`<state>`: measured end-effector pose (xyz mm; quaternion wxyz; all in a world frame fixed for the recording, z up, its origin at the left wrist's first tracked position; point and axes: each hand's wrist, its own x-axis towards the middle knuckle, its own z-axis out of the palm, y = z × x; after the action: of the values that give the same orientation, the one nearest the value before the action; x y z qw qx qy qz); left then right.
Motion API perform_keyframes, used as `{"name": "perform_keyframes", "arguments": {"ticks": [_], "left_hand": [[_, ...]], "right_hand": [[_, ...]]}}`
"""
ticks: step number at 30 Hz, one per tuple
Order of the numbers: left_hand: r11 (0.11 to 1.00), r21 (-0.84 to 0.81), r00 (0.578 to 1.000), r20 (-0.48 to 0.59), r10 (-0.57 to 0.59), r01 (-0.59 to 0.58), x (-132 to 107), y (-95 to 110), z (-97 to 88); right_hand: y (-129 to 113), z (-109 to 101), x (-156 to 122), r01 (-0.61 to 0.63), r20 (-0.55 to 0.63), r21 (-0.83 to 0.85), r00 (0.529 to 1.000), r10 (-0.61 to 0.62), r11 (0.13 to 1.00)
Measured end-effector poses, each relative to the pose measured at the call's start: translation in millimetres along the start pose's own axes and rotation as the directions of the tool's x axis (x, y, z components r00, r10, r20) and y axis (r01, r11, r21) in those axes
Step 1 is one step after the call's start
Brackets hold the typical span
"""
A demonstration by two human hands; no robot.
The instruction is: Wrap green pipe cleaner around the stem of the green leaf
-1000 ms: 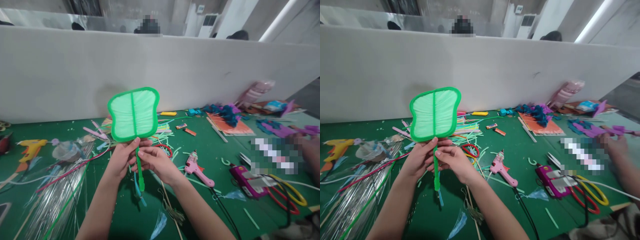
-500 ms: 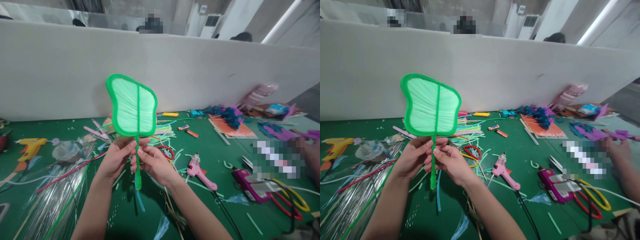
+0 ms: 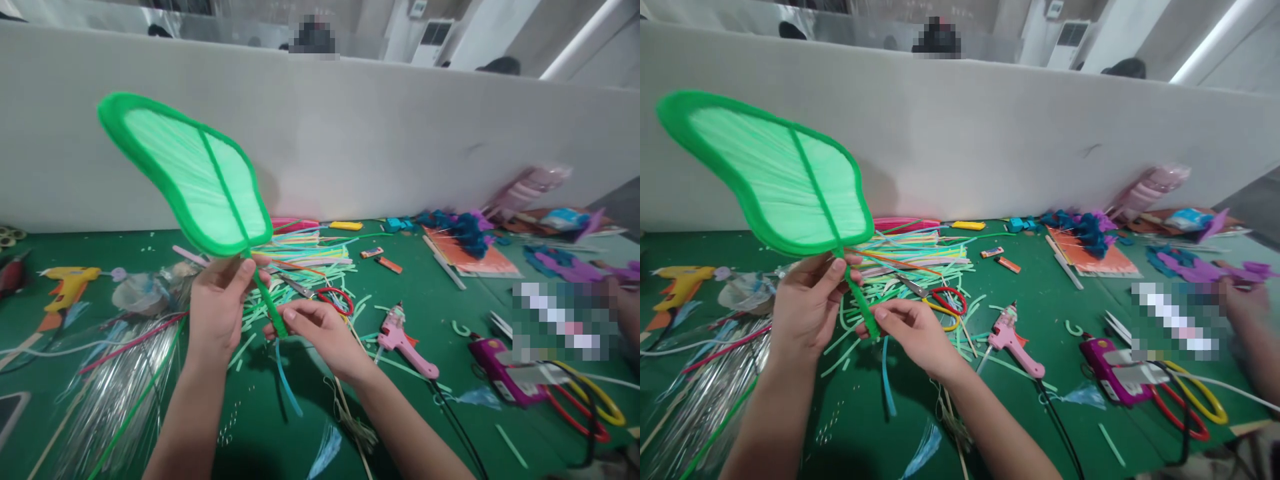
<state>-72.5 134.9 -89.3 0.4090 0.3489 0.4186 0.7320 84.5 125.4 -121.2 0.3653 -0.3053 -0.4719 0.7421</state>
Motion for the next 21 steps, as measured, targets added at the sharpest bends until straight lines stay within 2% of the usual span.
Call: {"name": "perform_keyframes", "arguments": {"ticks": [3, 7, 10, 13, 17, 21], "left_hand": [[0.995, 0.051, 0.994, -0.066, 0.087, -0.083, -2.1, -4.4, 6.0], [0.992, 0.072, 0.987, -0.119, 0.107, -0.099, -4.3, -6.2, 9.6], [0.990, 0.090, 0.980, -0.155, 0.123, -0.110, -6.3, -4.2, 10.7], [0.988, 0.093, 0.979, -0.146, 0.139, -0.126, -8.0, -1.3, 11.7], [0.979, 0.128, 0.980, -0.099, 0.172, -0.159, -8.6, 0.2, 11.5], [0.964, 0.179, 0.968, -0.120, 0.222, -0.199, -6.1, -1.7, 8.8]], "right_hand": [[-2.0, 4.0, 0.6, -0.001, -0.003, 0.034, 1.000, 0.001, 0.999], [-7.0, 7.2, -1.2, -0.005, -0.002, 0.049, 1.000, 0.005, 0.999], [-10.3, 9.5, -4.0, -0.023, 0.052, 0.087, 0.998, 0.019, 0.996], [-11.9, 12.3, -6.0, -0.034, 0.098, 0.120, 0.995, 0.023, 0.992], [-13.5, 16.0, -5.9, -0.046, 0.096, 0.114, 0.995, 0.035, 0.992], [-15.4, 20.4, -3.9, -0.049, 0.090, 0.084, 0.995, 0.041, 0.995]]}}
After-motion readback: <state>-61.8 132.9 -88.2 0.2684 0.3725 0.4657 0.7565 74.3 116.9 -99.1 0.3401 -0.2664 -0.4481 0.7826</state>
